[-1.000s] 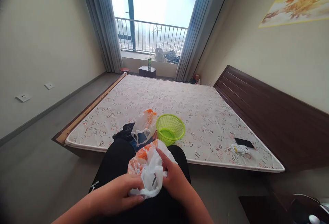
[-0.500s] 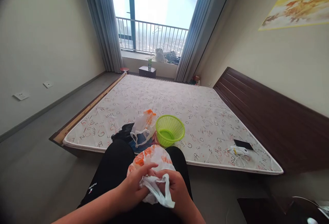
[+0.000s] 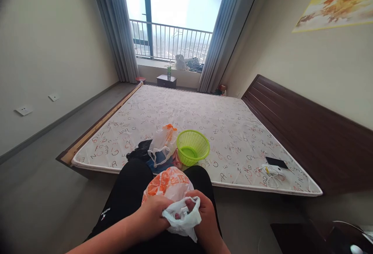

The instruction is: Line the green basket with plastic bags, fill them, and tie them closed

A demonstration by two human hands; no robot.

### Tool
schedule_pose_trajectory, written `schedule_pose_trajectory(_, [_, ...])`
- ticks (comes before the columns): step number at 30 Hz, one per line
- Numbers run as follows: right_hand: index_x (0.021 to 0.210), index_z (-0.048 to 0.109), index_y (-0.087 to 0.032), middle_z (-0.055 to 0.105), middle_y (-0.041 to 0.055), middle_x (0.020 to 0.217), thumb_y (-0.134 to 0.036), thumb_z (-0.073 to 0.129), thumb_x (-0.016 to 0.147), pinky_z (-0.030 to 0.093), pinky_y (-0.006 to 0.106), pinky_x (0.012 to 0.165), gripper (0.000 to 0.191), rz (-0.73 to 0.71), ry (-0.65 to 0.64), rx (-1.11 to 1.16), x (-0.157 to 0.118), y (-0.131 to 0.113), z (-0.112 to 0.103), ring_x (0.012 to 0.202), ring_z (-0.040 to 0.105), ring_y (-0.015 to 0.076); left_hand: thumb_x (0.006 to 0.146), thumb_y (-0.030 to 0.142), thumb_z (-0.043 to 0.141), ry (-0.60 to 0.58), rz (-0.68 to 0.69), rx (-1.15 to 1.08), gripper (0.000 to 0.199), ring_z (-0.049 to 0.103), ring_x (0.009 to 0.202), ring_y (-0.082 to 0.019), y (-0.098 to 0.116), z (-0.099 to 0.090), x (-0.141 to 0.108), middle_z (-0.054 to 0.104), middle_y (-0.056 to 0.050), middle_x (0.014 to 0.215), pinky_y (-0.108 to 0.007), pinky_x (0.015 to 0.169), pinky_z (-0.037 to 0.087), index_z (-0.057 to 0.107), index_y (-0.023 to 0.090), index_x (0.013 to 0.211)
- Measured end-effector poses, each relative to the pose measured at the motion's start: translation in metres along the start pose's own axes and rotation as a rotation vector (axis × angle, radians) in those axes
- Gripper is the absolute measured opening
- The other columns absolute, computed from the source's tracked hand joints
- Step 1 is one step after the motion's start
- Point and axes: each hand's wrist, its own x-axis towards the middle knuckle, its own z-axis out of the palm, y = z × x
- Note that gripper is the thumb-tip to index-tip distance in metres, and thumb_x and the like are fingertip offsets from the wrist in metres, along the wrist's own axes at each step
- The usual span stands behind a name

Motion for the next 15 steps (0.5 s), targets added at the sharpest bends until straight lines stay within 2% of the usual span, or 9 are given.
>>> schedule_pose_trajectory(3, [0.064,0.062,-0.019,0.052,-0.0043,0.053,-0.059,0.092,0.059,0.033,0.021,0.042,0.050,0.102,0.067,0.265,0.004,-0.005,0.002,0.044,0.039,0.0081,0.088,0.026,0.063,0.143,0.100,0.046,0.023,0.053,0.066,-0.013,-0.004,0.000,-0.003,0.058,-0.001,0.068,-0.023,0.063,0.038,0.067,0.017,0.067])
schedule_pose_trajectory(6, [0.060,0.055,-0.020,0.048,-0.0065,0.051,-0.058,0.095,0.054,0.035,0.022,0.040,0.055,0.230,0.064,0.459,0.006,-0.011,0.010,0.041,0.039,0.0079,0.085,0.024,0.063,0.335,0.344,0.089,0.017,0.059,0.083,-0.019,-0.004,-0.003,-0.010,0.062,-0.007,0.081,-0.030,0.079,0.048,0.067,0.018,0.070])
schedule_pose_trajectory(7, [0.059,0.053,-0.020,0.049,-0.0064,0.050,-0.057,0.096,0.054,0.037,0.022,0.042,0.057,0.266,0.050,0.494,0.006,-0.012,0.013,0.042,0.041,0.0086,0.085,0.024,0.063,0.350,0.436,0.085,0.013,0.061,0.090,-0.022,-0.003,-0.003,-0.013,0.063,-0.009,0.085,-0.034,0.085,0.050,0.067,0.019,0.074])
schedule_pose_trajectory(9, [0.059,0.051,-0.020,0.050,-0.0060,0.049,-0.055,0.097,0.052,0.040,0.023,0.043,0.058,0.319,0.029,0.543,0.007,-0.013,0.020,0.043,0.044,0.0094,0.086,0.023,0.062,0.256,0.543,0.021,0.009,0.063,0.096,-0.024,-0.001,-0.003,-0.015,0.067,-0.011,0.091,-0.035,0.090,0.051,0.067,0.019,0.080])
schedule_pose_trajectory(10, [0.059,0.051,-0.020,0.051,-0.0060,0.049,-0.054,0.098,0.052,0.039,0.022,0.043,0.058,0.333,0.025,0.565,0.008,-0.013,0.022,0.043,0.043,0.0089,0.087,0.025,0.063,0.189,0.529,-0.020,0.010,0.064,0.093,-0.022,0.000,-0.003,-0.016,0.068,-0.011,0.091,-0.032,0.087,0.052,0.066,0.019,0.080])
schedule_pose_trajectory(12, [0.061,0.051,-0.020,0.050,-0.0069,0.049,-0.053,0.097,0.055,0.036,0.021,0.042,0.057,0.360,0.017,0.603,0.012,-0.013,0.023,0.042,0.041,0.0075,0.088,0.030,0.064,0.083,0.372,-0.056,0.013,0.064,0.084,-0.019,0.001,-0.002,-0.016,0.069,-0.010,0.090,-0.028,0.079,0.052,0.066,0.018,0.083])
schedule_pose_trajectory(15, [0.062,0.049,-0.020,0.042,-0.0104,0.046,-0.054,0.095,0.060,0.029,0.018,0.039,0.057,0.384,0.041,0.633,0.022,-0.011,0.016,0.039,0.031,0.0045,0.090,0.032,0.065,-0.029,0.059,-0.023,0.025,0.066,0.091,-0.021,0.004,-0.005,-0.015,0.073,-0.007,0.103,-0.030,0.087,0.052,0.070,0.021,0.112])
